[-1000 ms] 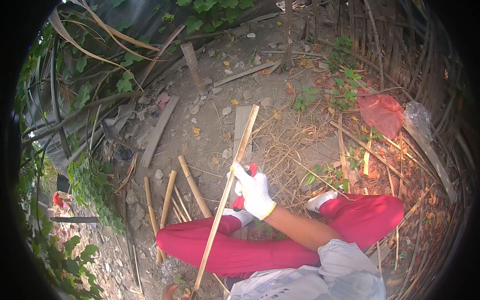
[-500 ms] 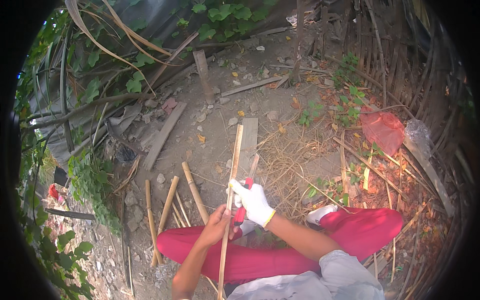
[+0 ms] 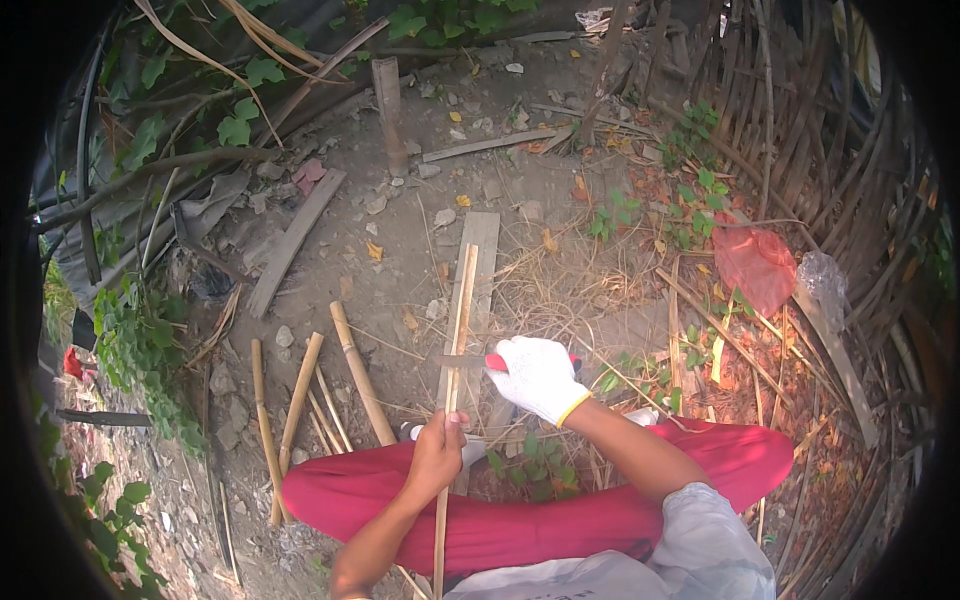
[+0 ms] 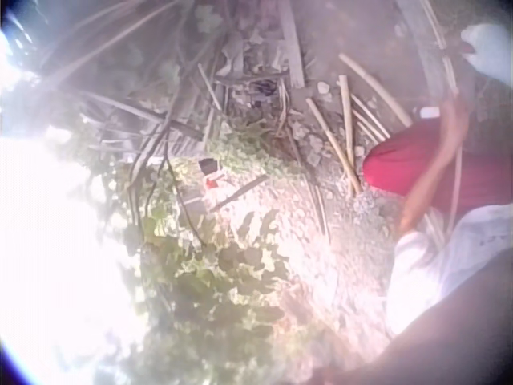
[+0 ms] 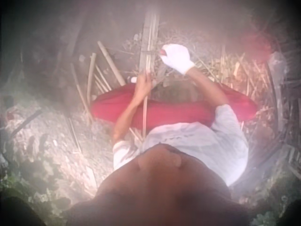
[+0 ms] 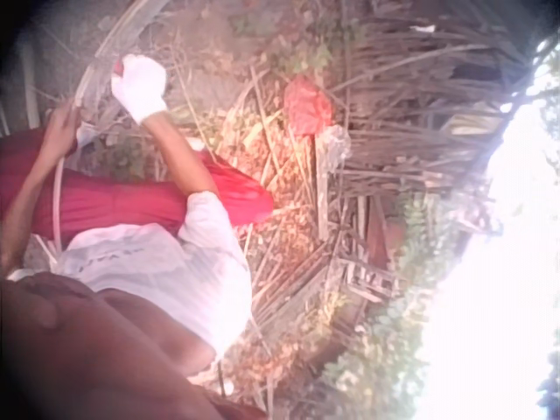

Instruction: The person sits cross-legged on the ground and uses a knife to shave and smooth a long bamboo stick. They hold the stick with one hand and carefully scrape the surface with the knife, rotating the stick to work on different sides.

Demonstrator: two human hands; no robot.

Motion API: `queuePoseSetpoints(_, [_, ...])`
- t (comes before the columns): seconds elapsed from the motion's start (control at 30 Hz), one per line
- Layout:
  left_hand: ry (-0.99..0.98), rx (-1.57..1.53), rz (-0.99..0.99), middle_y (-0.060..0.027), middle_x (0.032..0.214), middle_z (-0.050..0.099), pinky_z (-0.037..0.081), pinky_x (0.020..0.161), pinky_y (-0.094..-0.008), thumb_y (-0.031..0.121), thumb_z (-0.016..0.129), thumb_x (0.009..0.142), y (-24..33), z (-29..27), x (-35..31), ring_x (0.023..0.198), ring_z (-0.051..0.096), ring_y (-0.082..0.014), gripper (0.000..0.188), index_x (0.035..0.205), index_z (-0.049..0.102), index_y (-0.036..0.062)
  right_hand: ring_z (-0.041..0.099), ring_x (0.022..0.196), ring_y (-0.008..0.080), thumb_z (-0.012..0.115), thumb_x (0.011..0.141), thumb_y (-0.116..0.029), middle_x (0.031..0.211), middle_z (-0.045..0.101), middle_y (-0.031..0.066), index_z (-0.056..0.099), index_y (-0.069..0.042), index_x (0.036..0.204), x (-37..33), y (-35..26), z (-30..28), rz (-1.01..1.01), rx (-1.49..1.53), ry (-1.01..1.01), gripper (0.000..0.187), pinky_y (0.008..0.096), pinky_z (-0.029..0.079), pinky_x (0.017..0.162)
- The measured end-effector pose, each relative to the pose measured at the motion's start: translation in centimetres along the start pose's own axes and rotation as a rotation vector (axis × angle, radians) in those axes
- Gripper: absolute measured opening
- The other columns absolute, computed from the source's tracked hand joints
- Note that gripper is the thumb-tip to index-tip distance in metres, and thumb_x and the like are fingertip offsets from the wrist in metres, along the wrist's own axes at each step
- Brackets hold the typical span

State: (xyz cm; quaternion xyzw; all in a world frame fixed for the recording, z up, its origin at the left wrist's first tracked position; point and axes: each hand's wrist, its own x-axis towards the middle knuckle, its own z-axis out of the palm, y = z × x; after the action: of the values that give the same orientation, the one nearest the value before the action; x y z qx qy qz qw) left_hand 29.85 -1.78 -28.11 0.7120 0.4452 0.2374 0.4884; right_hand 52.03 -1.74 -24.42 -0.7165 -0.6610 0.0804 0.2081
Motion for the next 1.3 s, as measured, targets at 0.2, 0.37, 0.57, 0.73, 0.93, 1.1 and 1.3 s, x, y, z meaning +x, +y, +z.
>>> queuePoseSetpoints(0.2, [-0.049, -0.038, -0.078, -0.0129, 0.066, 0.059, 0.047, 0.059, -0.0416, 0.025, 0.043, 0.109, -0.9, 0.3, 0.6, 0.059, 0.06, -0.0262, 0.034, 0.1, 0.061, -0.0019, 0.072, 0.073, 0.0361, 0.062, 0.081, -0.025, 0.075, 0.071, 0.018, 0.074, -0.008, 0.08, 2.6, -1.3, 0.2, 0.056, -0.122, -0.157, 0.022, 0.0473, 0.057, 0.068])
queuePoseSetpoints(0.37, [-0.034, 0.04, -0.114, -0.009, 0.066, 0.057, 0.046, 0.059, -0.0374, 0.031, 0.043, 0.109, -2.4, 0.9, 0.0, 0.06, 0.057, -0.0202, 0.038, 0.096, 0.061, -0.0008, 0.073, 0.075, 0.036, 0.064, 0.081, -0.024, 0.078, 0.073, 0.0189, 0.076, -0.005, 0.085, 3.1, -1.1, 2.6, 0.079, -0.183, -0.323, 0.023, 0.0464, 0.058, 0.069])
queuePoseSetpoints(0.57, [-0.021, 0.191, -0.113, -0.0299, 0.078, 0.063, 0.047, 0.07, -0.0565, 0.024, 0.043, 0.107, -2.4, 1.2, -0.5, 0.079, 0.062, -0.0529, 0.036, 0.095, 0.061, -0.0048, 0.073, 0.074, 0.0371, 0.062, 0.083, -0.022, 0.078, 0.072, 0.0207, 0.076, -0.004, 0.082, 2.9, 0.4, 6.9, 0.055, -0.175, -0.281, 0.023, 0.0466, 0.057, 0.067])
queuePoseSetpoints(0.73, [-0.069, 0.184, -0.213, -0.0299, 0.079, 0.063, 0.047, 0.071, -0.0567, 0.025, 0.044, 0.107, -2.4, 1.1, -1.1, 0.08, 0.062, -0.0524, 0.036, 0.093, 0.061, -0.0043, 0.074, 0.078, 0.0348, 0.059, 0.087, -0.019, 0.084, 0.074, 0.0196, 0.077, -0.005, 0.087, 4.7, 1.8, 8.1, 0.08, -0.209, -0.24, 0.023, 0.0451, 0.058, 0.068])
queuePoseSetpoints(0.93, [-0.105, 0.147, -0.221, -0.0304, 0.08, 0.063, 0.048, 0.073, -0.0568, 0.026, 0.044, 0.107, -3.2, 1.0, -0.3, 0.081, 0.062, -0.0529, 0.037, 0.095, 0.063, -0.0035, 0.075, 0.082, 0.0357, 0.059, 0.087, -0.019, 0.087, 0.075, 0.0206, 0.078, -0.004, 0.089, 7.5, 3.8, 9.2, 0.086, -0.278, -0.255, 0.024, 0.0475, 0.059, 0.071])
queuePoseSetpoints(1.1, [-0.145, 0.196, -0.174, -0.027, 0.076, 0.064, 0.049, 0.071, -0.0537, 0.027, 0.043, 0.107, -2.8, -0.4, -3.7, 0.074, 0.064, -0.0474, 0.038, 0.093, 0.062, -0.0035, 0.076, 0.085, 0.0323, 0.061, 0.091, -0.02, 0.092, 0.076, 0.0176, 0.08, -0.008, 0.09, 11.2, 15.1, 6.6, 0.363, -0.402, -0.14, 0.022, 0.0429, 0.06, 0.073])
queuePoseSetpoints(1.3, [-0.206, -0.547, -0.603, 0.0017, 0.064, 0.045, 0.03, 0.035, -0.0261, 0.03, 0.042, 0.111, -1.9, -0.1, 0.0, 0.044, 0.037, -0.0079, 0.031, 0.092, 0.051, 0.0071, 0.072, 0.093, 0.0415, 0.064, 0.083, -0.023, 0.094, 0.073, 0.025, 0.075, 0.001, 0.094, 6.2, 10.8, 2.5, 0.413, -0.16, -0.103, 0.029, 0.0473, 0.057, 0.084])
